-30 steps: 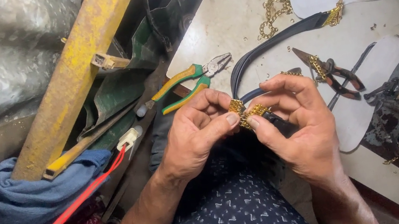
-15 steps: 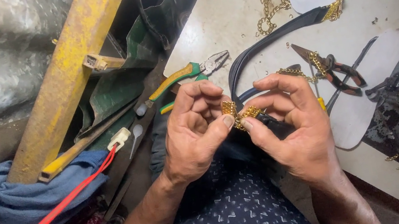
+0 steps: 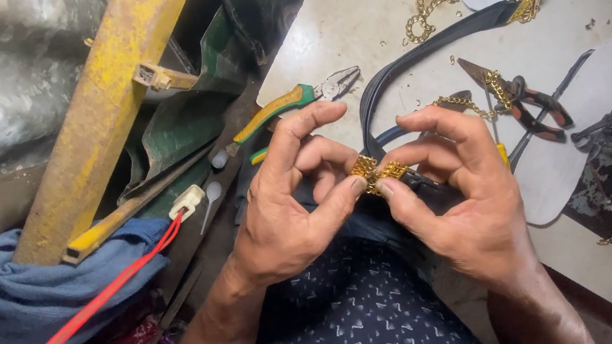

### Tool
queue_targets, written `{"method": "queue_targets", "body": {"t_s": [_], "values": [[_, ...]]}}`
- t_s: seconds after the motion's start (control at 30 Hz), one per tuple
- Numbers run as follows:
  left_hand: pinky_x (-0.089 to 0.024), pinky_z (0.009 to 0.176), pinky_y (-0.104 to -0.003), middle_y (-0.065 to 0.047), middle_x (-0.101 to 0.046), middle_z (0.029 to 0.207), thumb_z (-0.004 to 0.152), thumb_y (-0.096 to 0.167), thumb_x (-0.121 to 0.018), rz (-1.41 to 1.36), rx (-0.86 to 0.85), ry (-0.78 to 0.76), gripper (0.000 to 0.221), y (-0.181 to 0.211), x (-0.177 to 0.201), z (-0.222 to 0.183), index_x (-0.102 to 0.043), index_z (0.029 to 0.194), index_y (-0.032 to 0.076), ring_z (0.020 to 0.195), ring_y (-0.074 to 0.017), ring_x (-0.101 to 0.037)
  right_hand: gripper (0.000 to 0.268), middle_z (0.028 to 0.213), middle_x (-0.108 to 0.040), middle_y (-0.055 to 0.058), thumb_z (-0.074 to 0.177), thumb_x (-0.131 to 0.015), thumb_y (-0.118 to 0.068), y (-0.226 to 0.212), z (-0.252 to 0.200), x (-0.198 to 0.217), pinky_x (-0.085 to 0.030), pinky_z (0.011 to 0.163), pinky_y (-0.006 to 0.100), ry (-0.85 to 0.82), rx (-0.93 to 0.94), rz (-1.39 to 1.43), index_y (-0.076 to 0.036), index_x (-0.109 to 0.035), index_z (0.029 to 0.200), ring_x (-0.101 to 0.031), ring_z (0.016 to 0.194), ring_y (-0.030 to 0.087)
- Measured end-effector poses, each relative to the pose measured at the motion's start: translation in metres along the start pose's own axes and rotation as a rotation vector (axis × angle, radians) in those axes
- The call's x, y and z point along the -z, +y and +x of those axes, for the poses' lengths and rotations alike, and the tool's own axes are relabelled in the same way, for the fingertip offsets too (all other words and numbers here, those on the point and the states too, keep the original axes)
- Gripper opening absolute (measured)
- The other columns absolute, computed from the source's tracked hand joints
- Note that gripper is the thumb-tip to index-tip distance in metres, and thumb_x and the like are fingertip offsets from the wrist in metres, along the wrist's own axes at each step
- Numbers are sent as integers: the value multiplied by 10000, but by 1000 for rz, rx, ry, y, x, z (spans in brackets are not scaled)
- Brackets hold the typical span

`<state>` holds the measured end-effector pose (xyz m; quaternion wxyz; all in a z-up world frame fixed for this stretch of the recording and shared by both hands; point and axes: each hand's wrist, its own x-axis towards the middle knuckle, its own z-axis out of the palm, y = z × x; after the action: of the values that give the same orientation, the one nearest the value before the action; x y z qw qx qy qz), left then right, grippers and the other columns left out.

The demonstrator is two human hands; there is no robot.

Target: Attaching a decorative gold chain to a black leather belt strap using pliers and manual assembly.

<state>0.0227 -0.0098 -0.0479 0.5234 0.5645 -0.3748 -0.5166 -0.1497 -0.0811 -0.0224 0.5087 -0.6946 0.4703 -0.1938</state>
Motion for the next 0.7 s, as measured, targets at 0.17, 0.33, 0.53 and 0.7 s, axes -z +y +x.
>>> {"method": "queue_targets", "body": {"t_s": [0.17,0.33,0.53,0.7], "values": [[-430,696,-181,34,-638,886,933,17,-690,-3,18,-49,659,6,10,0,-386,1513,98,629,-65,-368,585,1368,-535,105,868,-745,24,-4,0,0,-586,1027,269,-40,63,-1,-26,-480,1387,-733,1047,160],[-404,660,-156,47,-626,873,933,28,-684,8,28,-61,674,15,15,0,-363,1521,101,616,-47,-363,640,1423,-518,112,873,-737,44,-8,0,-4,-580,1040,269,-54,118,5,0,-437,1436,-730,1041,169],[-355,568,-161,41,-602,841,906,8,-661,-42,72,-39,675,17,18,-1,-376,1506,129,570,-32,-312,634,1434,-492,120,887,-724,62,-10,-1,-13,-598,1002,270,-27,129,29,-8,-422,1440,-725,990,174],[-323,530,-148,40,-611,853,890,21,-674,-33,87,-31,670,17,19,-1,-412,1493,152,556,-18,-301,605,1049,-716,71,880,-748,-33,-12,2,-14,-480,1112,289,-16,105,-66,-36,-452,1408,-701,1000,142]]}}
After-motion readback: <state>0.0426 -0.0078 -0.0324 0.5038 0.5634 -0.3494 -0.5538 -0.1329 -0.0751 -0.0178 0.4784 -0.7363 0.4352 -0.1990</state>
